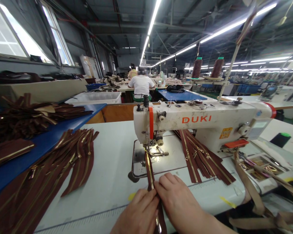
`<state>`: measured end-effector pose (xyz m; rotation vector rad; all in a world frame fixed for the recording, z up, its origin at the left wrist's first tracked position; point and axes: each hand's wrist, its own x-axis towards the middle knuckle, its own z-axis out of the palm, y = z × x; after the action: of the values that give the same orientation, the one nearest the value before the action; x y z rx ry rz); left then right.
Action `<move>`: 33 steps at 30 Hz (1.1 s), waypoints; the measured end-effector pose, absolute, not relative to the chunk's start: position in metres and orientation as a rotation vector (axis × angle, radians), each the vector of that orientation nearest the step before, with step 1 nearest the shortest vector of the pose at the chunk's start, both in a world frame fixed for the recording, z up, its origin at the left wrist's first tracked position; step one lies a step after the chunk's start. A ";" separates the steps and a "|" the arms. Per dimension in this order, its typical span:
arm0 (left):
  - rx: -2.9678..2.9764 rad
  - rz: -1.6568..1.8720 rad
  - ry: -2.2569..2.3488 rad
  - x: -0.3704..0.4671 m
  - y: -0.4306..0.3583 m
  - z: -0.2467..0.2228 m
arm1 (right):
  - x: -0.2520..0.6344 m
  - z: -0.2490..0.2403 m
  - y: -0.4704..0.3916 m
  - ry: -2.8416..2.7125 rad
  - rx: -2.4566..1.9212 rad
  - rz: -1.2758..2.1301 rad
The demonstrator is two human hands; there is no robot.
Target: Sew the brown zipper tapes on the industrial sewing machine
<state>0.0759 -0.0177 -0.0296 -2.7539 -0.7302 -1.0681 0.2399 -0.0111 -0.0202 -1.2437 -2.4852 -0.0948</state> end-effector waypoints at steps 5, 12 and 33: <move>-2.894 -0.997 -0.880 0.061 -0.011 -0.014 | 0.240 -0.016 -0.011 -2.577 -1.159 -0.203; -2.989 -0.680 -0.842 0.064 0.023 0.007 | 0.241 -0.010 -0.011 -2.648 -1.106 -0.261; -3.076 -0.760 -0.923 0.058 0.025 0.004 | 0.257 -0.003 -0.004 -2.643 -1.038 -0.018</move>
<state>0.0578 0.0247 0.0041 -3.0760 -0.9233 -0.7602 0.2569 -0.0035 -0.0032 -1.0383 -2.6429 -0.0179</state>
